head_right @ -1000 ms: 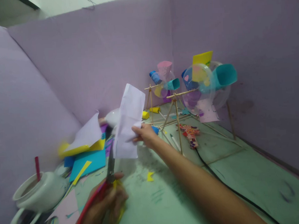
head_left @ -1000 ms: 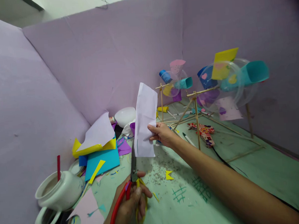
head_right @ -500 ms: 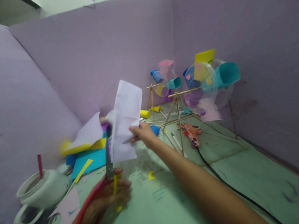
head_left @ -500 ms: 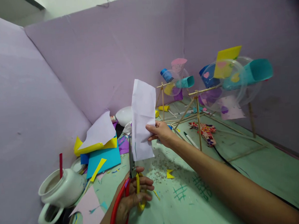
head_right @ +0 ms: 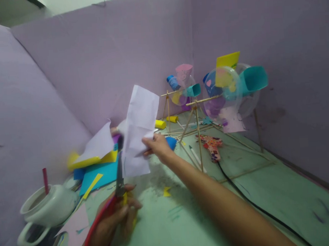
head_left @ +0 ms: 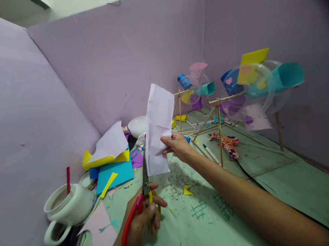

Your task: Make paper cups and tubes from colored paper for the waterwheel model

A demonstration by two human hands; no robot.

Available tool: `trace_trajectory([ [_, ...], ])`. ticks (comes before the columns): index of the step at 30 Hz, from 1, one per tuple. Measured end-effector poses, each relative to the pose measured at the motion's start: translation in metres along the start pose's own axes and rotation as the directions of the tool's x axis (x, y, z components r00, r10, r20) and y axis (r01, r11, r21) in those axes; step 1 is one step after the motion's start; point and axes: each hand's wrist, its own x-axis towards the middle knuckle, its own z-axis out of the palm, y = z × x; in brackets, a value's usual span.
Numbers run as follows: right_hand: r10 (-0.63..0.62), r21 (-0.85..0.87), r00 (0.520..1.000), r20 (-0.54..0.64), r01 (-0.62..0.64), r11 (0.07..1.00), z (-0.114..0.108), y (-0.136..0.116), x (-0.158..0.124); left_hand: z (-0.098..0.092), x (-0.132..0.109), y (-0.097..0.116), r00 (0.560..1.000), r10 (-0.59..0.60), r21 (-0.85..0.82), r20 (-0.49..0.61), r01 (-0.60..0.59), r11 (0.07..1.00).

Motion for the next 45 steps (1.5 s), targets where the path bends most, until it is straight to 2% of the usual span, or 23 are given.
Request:
trace_trajectory([
  [3, -0.006, -0.009, 1.000, -0.004, 0.006, 1.000, 0.002, -0.001, -0.001, -0.001, 0.009, 0.003, 0.996, -0.072, -0.056, -0.059, 0.069, 0.996],
  [6, -0.005, -0.024, 1.000, -0.001, 0.005, 1.000, 0.004, -0.001, -0.003, -0.009, 0.024, -0.001, 0.968, -0.241, -0.186, -0.074, 0.224, 0.957],
  [9, -0.004, -0.039, 1.000, 0.005, 0.004, 0.999, 0.006, -0.001, -0.004, -0.020, 0.038, -0.007, 0.942, -0.335, -0.296, 0.005, 0.322, 0.899],
  [12, -0.008, -0.049, 1.000, 0.009, 0.008, 0.999, 0.007, -0.001, -0.006, -0.030, 0.041, -0.011, 0.939, -0.306, -0.274, 0.154, 0.338, 0.900],
  [13, -0.009, -0.052, 1.000, 0.010, 0.010, 0.999, 0.007, -0.001, -0.006, -0.031, 0.039, -0.011, 0.942, -0.281, -0.244, 0.186, 0.321, 0.915],
  [15, -0.011, -0.056, 1.000, 0.012, 0.011, 0.998, 0.007, -0.001, -0.006, -0.029, 0.032, -0.011, 0.966, -0.187, -0.172, 0.179, 0.218, 0.961],
  [18, -0.010, -0.061, 1.000, 0.011, 0.011, 0.998, 0.006, 0.000, -0.005, -0.020, 0.018, -0.012, 0.997, -0.023, -0.067, 0.071, 0.028, 0.997],
  [21, -0.007, -0.064, 1.000, 0.014, 0.008, 0.998, 0.004, 0.001, -0.003, -0.010, 0.006, -0.011, 0.999, 0.043, 0.018, -0.015, -0.043, 0.999],
  [25, -0.010, -0.070, 1.000, 0.014, 0.011, 0.998, 0.005, 0.000, -0.004, -0.006, 0.003, -0.006, 0.998, 0.057, 0.046, -0.028, -0.055, 0.997],
  [30, -0.013, -0.083, 1.000, 0.014, 0.014, 0.996, 0.007, -0.002, -0.007, -0.019, 0.018, -0.010, 0.993, 0.098, 0.013, 0.067, -0.099, 0.995],
  [35, -0.024, -0.101, 1.000, 0.013, 0.026, 0.995, 0.006, 0.000, -0.006, -0.028, 0.025, -0.016, 0.986, 0.039, -0.083, 0.165, -0.025, 0.996],
  [40, -0.060, -0.120, 0.998, -0.020, 0.057, 0.991, 0.006, 0.000, -0.005, -0.021, 0.014, -0.007, 0.989, 0.049, -0.132, 0.142, -0.030, 0.991],
  [45, -0.080, -0.166, 0.996, -0.032, 0.073, 0.983, 0.008, -0.002, -0.006, -0.018, 0.015, -0.005, 0.993, 0.041, -0.141, 0.109, -0.025, 0.990],
])
